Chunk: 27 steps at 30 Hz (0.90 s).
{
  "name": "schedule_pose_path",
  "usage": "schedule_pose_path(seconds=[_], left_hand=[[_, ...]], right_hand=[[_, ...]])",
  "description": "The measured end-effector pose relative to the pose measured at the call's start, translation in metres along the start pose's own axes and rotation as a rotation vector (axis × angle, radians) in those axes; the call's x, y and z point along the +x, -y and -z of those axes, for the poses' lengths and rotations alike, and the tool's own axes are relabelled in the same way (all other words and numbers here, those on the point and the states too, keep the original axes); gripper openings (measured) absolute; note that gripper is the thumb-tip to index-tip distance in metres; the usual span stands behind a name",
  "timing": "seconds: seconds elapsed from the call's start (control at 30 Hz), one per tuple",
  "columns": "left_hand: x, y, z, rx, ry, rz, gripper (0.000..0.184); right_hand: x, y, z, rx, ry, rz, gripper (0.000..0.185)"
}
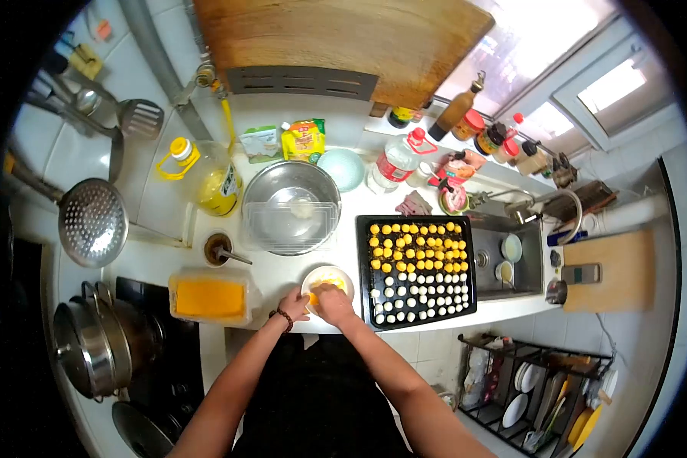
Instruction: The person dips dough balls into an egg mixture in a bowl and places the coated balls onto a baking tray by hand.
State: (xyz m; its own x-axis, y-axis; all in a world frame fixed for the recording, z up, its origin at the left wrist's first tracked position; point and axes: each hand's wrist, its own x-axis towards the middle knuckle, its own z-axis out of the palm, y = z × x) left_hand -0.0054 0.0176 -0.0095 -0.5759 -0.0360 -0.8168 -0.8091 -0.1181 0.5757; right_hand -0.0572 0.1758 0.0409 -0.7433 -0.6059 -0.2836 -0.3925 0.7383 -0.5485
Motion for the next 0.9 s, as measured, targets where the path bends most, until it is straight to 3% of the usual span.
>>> schedule_pose_path(seconds=[0.07,0.1,0.27,0.4,0.5,0.63,0.7,0.9], left_hand=[[-0.004,0.006,0.003,-0.128,0.052,-0.017,0.041],[-0.021,-0.006,0.001,-0.202,0.052,0.068,0.039],[-0.017,0.014,-0.008,-0.256,-0.061,-0.090,0.031],[-0.022,0.012,-0.013,-0.170,-0.127,-0.085,0.029],[0.000,0.033,-0.012,-0.311,-0.100,-0.111,0.034],[-0.020,0.033,-0.008,-0.214,-0.249,-0.105,0.036],[-0.046,0.033,0.002,-0.024,-0.300,-0.279,0.039],[-0.119,0.026,0.051,-0.173,-0.362,-0.397,0.031]], right_hand=[[0.012,-0.007,-0.010,-0.116,0.121,0.208,0.038],[0.016,-0.010,-0.014,-0.113,0.105,0.275,0.034],[0.036,-0.042,-0.029,-0.051,0.269,0.416,0.027],[0.019,-0.039,0.014,0.103,0.114,0.431,0.020],[0.005,-0.035,0.033,-0.092,0.190,0.211,0.013],[-0.001,-0.030,0.037,-0.021,0.138,0.315,0.021],[-0.003,-0.021,0.040,0.051,0.110,0.329,0.022],[-0.003,0.020,0.057,0.285,-0.001,0.251,0.025]])
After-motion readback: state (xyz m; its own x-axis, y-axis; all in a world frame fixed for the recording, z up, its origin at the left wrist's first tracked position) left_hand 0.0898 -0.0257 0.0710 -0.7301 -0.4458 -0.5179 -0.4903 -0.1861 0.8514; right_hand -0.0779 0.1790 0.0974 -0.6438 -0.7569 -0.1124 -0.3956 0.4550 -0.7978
